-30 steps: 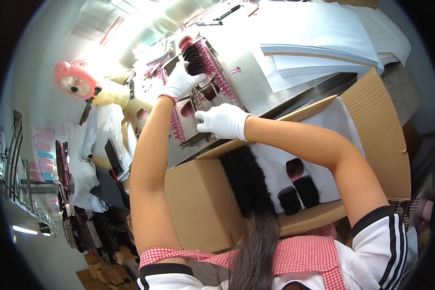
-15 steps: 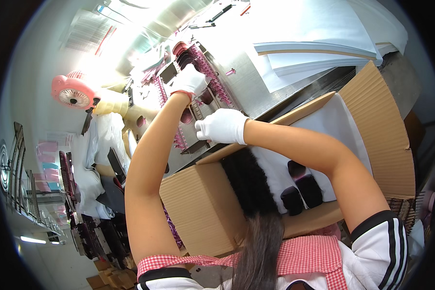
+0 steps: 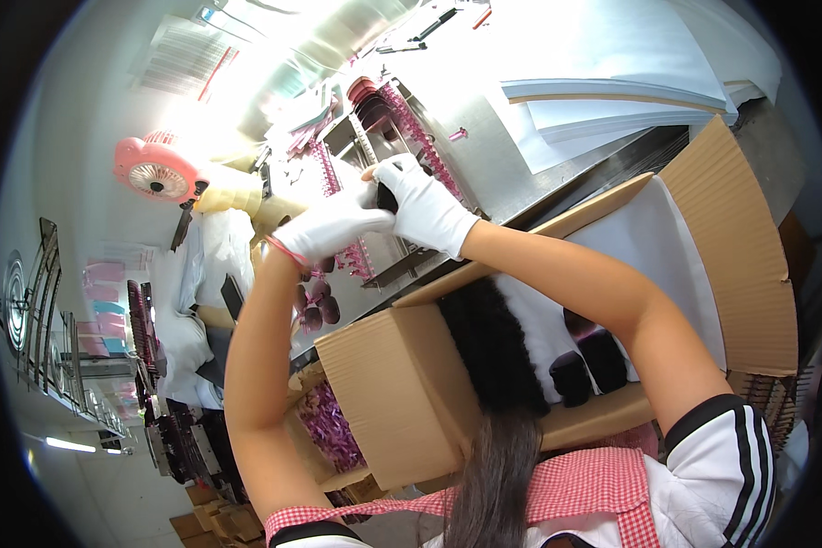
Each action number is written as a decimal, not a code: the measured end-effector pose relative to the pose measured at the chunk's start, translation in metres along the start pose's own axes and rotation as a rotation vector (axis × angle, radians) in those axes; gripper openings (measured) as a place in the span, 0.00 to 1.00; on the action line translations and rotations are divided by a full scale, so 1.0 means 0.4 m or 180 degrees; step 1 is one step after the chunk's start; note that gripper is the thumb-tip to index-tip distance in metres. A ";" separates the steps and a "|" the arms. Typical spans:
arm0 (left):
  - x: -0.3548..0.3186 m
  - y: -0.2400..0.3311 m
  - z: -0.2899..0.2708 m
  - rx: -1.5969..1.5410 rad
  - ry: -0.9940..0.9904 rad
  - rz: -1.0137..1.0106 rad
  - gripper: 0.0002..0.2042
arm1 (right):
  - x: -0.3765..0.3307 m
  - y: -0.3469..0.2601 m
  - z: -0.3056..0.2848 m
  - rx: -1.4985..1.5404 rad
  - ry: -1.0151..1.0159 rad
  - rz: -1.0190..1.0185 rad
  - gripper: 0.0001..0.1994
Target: The person assembles hair rollers by inserting black foam cores into pink plastic frames and placing them into a cardboard box. They repeatedly pick up frames, insert the foam, and arrange the finished rollers in the box.
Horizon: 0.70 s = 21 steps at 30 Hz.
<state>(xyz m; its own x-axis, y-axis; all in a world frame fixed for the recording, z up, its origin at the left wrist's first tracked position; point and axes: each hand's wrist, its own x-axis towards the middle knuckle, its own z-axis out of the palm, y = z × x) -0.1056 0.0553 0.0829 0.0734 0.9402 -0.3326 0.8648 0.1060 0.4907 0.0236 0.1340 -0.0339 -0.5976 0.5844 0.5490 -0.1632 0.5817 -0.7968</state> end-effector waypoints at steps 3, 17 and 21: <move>0.085 -0.042 -0.128 0.0822 0.0108 0.0008 0.20 | 0.003 0.017 0.006 -0.0117 0.0042 -0.0051 0.18; 0.430 -0.274 -0.094 -0.0303 0.0762 -0.1132 0.27 | -0.018 0.012 -0.026 -0.0627 -0.1193 -0.0020 0.20; 0.460 -0.233 -0.076 0.2016 0.0800 -0.1057 0.18 | -0.023 0.023 -0.017 -0.0539 -0.1254 -0.0032 0.20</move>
<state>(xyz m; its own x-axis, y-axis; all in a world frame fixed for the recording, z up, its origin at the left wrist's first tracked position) -0.1876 0.2284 0.0005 -0.2904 0.9448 -0.1514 0.9473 0.2616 -0.1848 0.0328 0.1379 -0.0448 -0.8562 0.3365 0.3920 -0.0588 0.6902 -0.7212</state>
